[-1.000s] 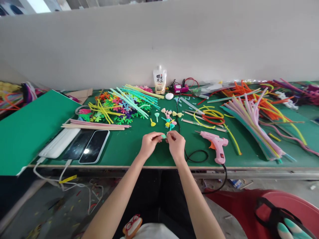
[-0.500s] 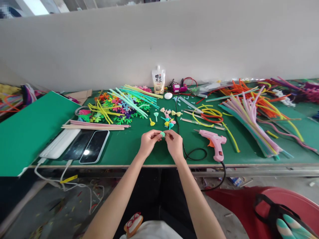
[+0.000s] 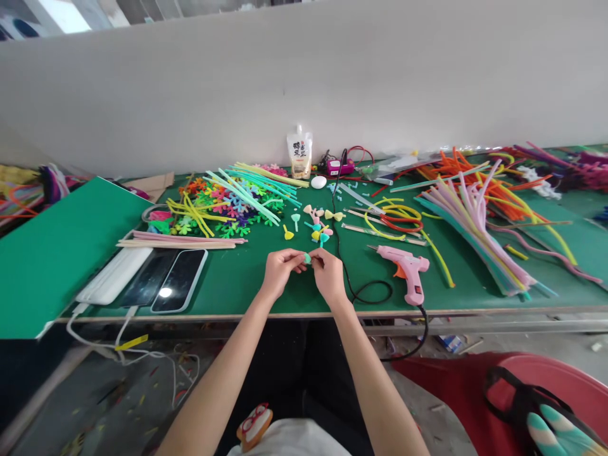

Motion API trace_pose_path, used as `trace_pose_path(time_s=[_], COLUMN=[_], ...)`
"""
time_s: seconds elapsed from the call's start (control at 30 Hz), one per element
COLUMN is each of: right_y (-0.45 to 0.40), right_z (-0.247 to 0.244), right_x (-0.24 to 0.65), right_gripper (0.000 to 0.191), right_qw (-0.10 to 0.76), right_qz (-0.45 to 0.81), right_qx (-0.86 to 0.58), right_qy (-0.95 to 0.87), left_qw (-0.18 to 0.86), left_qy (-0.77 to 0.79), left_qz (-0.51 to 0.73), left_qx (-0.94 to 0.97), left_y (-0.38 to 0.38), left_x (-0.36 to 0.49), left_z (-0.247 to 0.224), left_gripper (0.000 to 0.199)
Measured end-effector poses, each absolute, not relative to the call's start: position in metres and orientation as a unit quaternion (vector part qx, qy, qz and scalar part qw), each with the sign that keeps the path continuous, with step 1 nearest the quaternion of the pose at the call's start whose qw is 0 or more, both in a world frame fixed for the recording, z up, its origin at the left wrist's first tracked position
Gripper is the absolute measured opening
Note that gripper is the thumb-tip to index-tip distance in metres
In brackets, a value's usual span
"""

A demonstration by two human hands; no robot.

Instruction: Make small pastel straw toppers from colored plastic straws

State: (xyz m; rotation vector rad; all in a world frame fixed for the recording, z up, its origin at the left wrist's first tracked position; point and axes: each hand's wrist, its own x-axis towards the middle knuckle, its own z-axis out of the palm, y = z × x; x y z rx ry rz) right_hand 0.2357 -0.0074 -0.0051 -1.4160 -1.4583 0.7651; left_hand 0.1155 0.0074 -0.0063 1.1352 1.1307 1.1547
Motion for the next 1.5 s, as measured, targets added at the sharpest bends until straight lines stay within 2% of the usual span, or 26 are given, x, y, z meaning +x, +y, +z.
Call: trace_pose_path(time_s=[0.37, 0.6, 0.73, 1.23, 1.5], right_y=[-0.008, -0.0074, -0.0082, -0.01, -0.0087], right_z=[-0.0106, -0.0093, -0.0068, -0.0036, -0.0075], right_x=[0.2349, 0.2333, 0.2327, 0.2358, 0.2356], right_gripper=[0.02, 0.009, 0.01, 0.016, 0.005], right_qw=[0.471, 0.505, 0.508, 0.443, 0.465], right_qz=[0.292, 0.374, 0.411, 0.36, 0.355], right_qx=[-0.535, -0.541, -0.543, -0.565, -0.548], right_qy=[-0.638, -0.559, -0.528, -0.595, -0.598], left_qw=[0.598, 0.605, 0.604, 0.609, 0.6], left_qy=[0.479, 0.462, 0.46, 0.457, 0.446], left_qz=[0.475, 0.488, 0.494, 0.463, 0.451], left_qx=[0.432, 0.428, 0.425, 0.453, 0.487], left_y=[0.0085, 0.0102, 0.0107, 0.0089, 0.0095], left_x=[0.113, 0.1121, 0.1129, 0.1092, 0.1087], left_z=[-0.0009, -0.0019, -0.0024, -0.0037, -0.0043], left_gripper=[0.008, 0.009, 0.011, 0.012, 0.017])
